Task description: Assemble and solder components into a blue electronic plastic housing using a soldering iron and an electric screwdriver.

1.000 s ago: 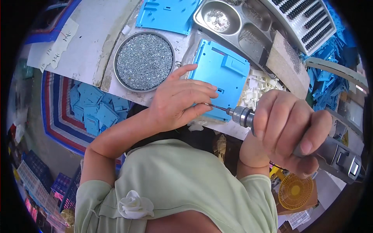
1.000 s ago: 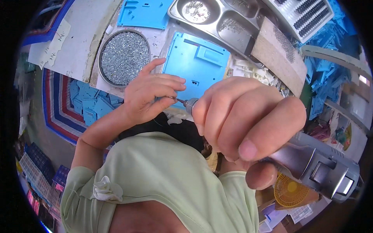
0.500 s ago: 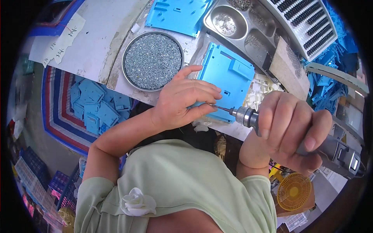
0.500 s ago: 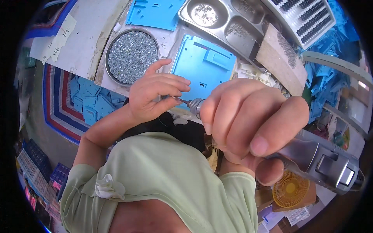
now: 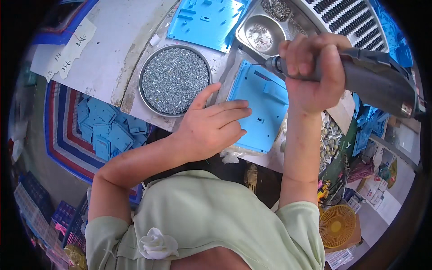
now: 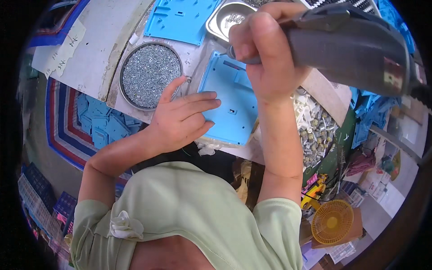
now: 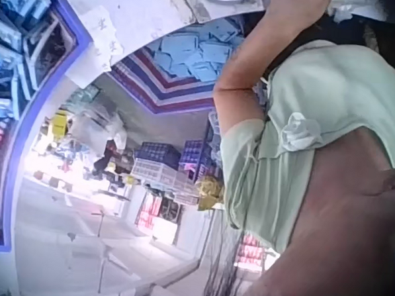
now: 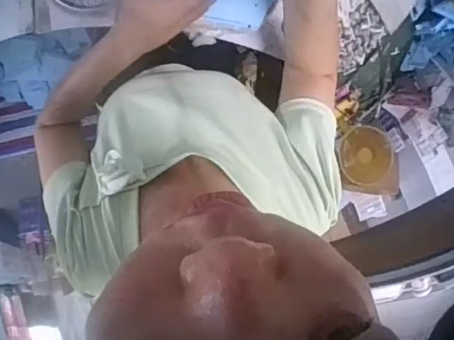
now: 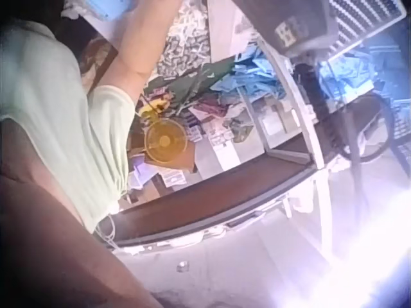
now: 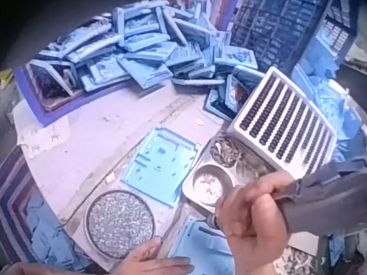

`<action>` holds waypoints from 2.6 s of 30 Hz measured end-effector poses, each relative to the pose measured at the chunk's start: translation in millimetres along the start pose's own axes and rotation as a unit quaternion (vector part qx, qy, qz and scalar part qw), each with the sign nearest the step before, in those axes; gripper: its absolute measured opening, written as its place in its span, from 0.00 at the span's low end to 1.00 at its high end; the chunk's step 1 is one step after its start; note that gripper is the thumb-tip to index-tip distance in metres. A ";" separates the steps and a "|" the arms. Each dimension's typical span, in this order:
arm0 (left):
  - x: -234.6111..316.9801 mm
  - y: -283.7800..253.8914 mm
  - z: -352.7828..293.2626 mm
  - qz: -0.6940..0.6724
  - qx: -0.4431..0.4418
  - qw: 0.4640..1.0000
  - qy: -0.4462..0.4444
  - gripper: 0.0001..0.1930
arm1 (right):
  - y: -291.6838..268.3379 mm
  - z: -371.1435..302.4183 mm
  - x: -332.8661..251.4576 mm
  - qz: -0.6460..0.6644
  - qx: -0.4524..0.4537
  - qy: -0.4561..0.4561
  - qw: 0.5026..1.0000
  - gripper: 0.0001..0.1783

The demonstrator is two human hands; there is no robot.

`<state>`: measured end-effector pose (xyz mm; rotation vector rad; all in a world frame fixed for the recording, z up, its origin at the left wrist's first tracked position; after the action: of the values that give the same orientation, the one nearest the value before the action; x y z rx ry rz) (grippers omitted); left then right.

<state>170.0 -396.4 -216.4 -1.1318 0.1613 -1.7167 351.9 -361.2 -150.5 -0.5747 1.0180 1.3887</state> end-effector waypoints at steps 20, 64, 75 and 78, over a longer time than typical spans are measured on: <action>-6.7 4.6 -6.1 0.000 0.004 1.000 -0.008 0.13 | 16.5 5.4 23.0 -0.088 0.050 0.061 0.993 0.04; -81.1 -76.6 -26.6 0.248 -0.001 0.955 -0.163 0.06 | 80.9 -53.6 -28.9 0.009 -0.018 0.108 0.994 0.14; -84.3 -79.3 -25.3 0.196 0.015 0.970 -0.144 0.06 | 91.6 -70.1 -7.3 -0.124 -0.041 0.111 0.985 0.17; -56.0 -70.6 -22.1 0.154 0.010 0.986 -0.064 0.09 | 94.4 -71.8 -7.7 -0.121 -0.034 0.112 0.986 0.17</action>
<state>107.9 -327.7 -221.5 -1.1335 0.2263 -1.3667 244.5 -411.5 -157.5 -0.8920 1.0429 1.1639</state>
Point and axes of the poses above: each hand's wrist, its own z-axis towards the middle knuckle, its own y-axis out of the palm, x = y × z, the point moved 8 cm from there along z, towards the middle knuckle, and after that the axes turned 2 degrees about x, right-handed, at the moved point
